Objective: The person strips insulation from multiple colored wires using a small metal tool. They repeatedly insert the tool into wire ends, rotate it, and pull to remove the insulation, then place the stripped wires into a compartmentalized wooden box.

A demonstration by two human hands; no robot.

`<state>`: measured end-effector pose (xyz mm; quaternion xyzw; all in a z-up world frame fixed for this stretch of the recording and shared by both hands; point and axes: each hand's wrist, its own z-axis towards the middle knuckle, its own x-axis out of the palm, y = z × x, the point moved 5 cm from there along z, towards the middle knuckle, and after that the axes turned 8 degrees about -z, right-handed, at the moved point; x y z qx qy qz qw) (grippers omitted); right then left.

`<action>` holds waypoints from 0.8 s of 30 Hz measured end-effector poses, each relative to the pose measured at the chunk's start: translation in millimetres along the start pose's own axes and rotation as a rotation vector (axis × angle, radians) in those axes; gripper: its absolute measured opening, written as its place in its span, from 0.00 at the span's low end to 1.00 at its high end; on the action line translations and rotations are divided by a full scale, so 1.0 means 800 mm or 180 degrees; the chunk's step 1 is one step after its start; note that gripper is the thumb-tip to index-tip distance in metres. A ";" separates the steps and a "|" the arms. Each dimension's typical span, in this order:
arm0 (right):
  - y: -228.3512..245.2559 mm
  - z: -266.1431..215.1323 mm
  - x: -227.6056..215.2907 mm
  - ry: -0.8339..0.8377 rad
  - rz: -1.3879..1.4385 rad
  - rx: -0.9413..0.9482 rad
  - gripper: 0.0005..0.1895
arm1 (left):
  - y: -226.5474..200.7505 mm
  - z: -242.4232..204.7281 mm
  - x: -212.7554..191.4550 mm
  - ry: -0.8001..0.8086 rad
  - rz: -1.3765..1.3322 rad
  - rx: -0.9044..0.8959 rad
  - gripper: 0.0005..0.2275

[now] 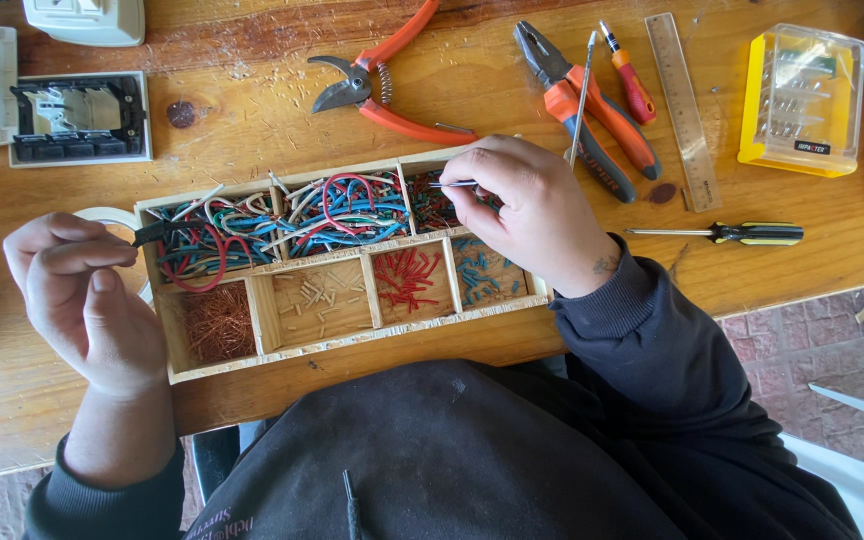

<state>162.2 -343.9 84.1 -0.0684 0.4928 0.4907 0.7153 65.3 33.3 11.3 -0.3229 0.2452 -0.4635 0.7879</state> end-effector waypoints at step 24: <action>-0.015 -0.011 -0.018 -0.0160 0.0428 0.0415 0.05 | -0.003 0.001 0.000 -0.0010 0.0020 0.0029 0.17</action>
